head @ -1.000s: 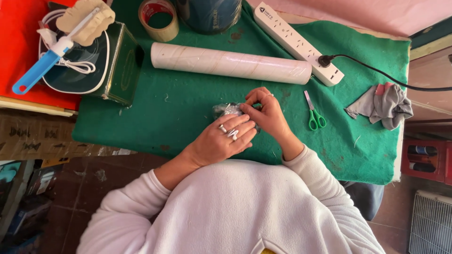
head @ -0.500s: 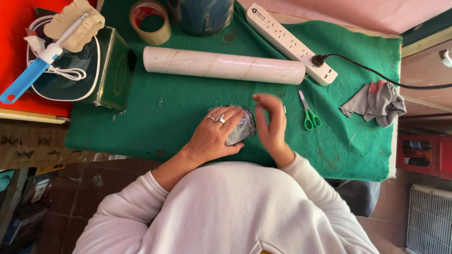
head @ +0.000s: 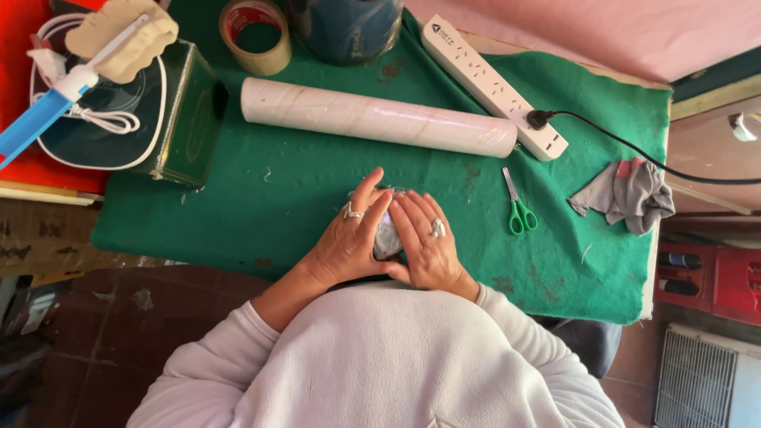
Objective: Wrapping a small black object in plastic wrap and securing it for transport or sale.
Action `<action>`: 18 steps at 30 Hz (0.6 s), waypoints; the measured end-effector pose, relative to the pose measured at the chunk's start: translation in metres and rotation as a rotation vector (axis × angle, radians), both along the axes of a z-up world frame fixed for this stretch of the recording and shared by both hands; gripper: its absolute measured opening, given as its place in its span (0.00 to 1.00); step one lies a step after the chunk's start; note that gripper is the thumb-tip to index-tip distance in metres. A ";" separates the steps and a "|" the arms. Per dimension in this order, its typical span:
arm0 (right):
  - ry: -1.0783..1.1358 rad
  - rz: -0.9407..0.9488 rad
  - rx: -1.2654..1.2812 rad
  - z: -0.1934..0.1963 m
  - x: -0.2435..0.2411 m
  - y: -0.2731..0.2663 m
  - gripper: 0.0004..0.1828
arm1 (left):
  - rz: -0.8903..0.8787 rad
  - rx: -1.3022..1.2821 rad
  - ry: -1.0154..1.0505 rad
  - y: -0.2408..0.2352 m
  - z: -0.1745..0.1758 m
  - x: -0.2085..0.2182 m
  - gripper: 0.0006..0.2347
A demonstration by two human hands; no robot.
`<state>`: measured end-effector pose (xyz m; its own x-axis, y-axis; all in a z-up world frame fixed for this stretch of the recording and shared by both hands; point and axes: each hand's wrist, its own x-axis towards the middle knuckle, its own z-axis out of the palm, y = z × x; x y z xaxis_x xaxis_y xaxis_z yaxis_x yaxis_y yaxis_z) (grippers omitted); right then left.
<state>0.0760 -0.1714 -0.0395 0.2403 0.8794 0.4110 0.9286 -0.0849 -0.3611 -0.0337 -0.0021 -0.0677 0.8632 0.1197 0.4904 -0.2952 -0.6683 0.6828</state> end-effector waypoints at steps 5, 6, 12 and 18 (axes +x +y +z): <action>0.024 0.006 -0.085 0.011 0.017 0.021 0.54 | 0.038 -0.025 -0.043 -0.002 -0.012 0.000 0.51; 0.043 0.010 -0.116 0.012 0.020 0.024 0.57 | 0.055 -0.044 -0.006 -0.004 -0.013 -0.001 0.51; 0.097 0.052 -0.311 0.024 0.038 0.046 0.75 | 0.111 -0.053 0.138 -0.007 -0.012 0.000 0.50; 0.182 0.145 -0.380 0.020 0.056 0.051 0.71 | 0.061 -0.075 0.043 -0.005 -0.016 -0.001 0.54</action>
<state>0.1321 -0.1205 -0.0193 0.1418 0.9898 0.0142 0.8649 -0.1169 -0.4881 -0.0349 -0.0069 -0.0838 0.8730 0.2081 0.4411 -0.2250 -0.6307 0.7427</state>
